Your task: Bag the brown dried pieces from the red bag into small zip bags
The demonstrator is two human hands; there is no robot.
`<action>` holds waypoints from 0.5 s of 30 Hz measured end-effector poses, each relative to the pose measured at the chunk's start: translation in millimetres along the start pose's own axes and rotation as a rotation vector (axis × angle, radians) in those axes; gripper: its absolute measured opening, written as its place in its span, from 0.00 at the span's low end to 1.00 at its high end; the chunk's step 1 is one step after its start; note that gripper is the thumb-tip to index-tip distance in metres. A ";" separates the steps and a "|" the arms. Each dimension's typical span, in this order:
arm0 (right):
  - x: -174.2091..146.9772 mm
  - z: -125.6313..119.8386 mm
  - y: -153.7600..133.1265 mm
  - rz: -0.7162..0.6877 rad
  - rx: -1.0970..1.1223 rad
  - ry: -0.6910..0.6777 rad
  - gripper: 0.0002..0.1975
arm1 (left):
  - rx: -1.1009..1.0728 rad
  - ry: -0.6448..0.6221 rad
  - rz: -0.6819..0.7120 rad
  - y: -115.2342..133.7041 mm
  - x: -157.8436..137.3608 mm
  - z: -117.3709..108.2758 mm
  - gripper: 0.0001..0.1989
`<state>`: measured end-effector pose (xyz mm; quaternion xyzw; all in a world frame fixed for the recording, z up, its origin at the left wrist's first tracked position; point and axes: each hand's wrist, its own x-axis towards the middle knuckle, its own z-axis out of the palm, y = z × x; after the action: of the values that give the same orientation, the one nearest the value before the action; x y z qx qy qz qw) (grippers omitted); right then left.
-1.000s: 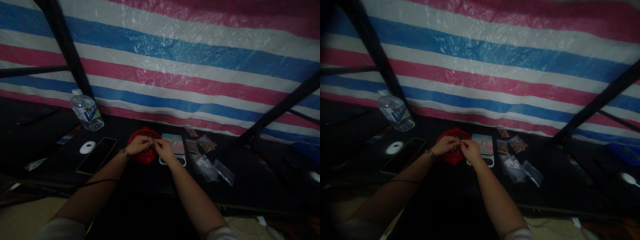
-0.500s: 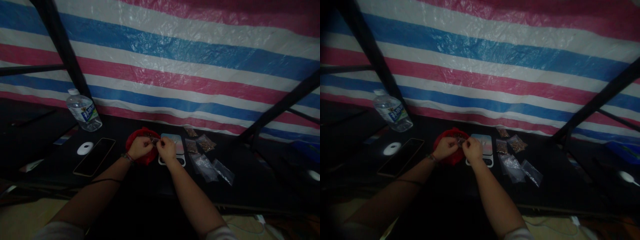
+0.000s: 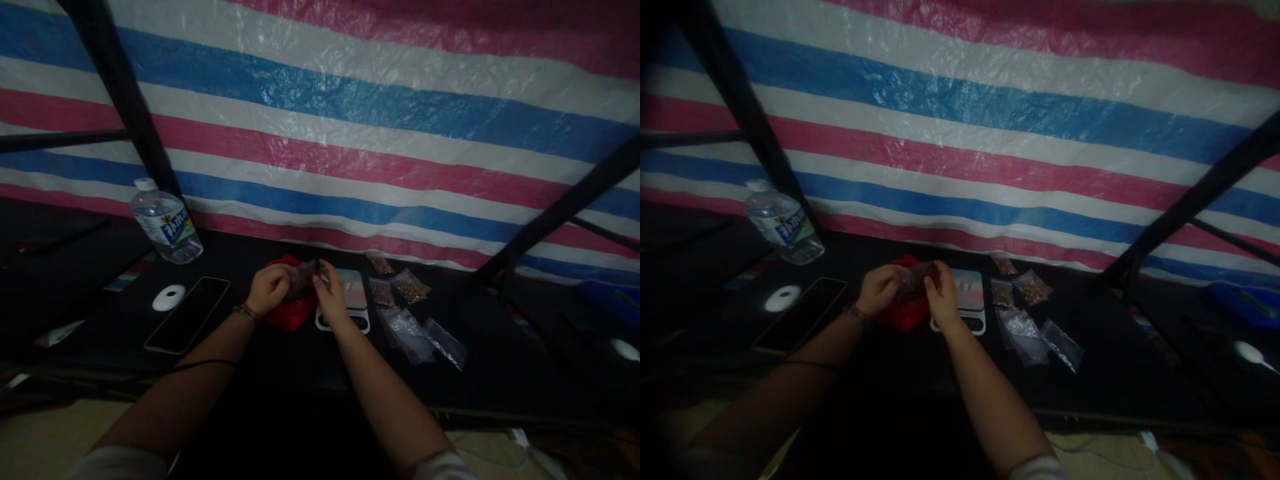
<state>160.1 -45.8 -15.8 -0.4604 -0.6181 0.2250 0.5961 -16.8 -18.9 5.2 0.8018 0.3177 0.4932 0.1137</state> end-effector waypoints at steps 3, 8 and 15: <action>1.1 2.3 5.5 0.130 0.137 -0.040 0.25 | -0.020 0.006 0.024 -0.1 -1.9 -4.1 0.12; 2.3 3.2 -0.5 0.251 0.391 -0.182 0.24 | -0.055 0.043 -0.004 -3.8 -3.9 -7.7 0.13; 5.4 -0.9 -5.1 0.286 0.435 -0.174 0.29 | 0.034 0.106 -0.188 -12.9 0.8 -5.2 0.11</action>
<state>160.1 -44.0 -8.5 -0.3830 -0.5330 0.4729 0.5878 -26.2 -9.1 1.9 0.7430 0.4056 0.5165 0.1290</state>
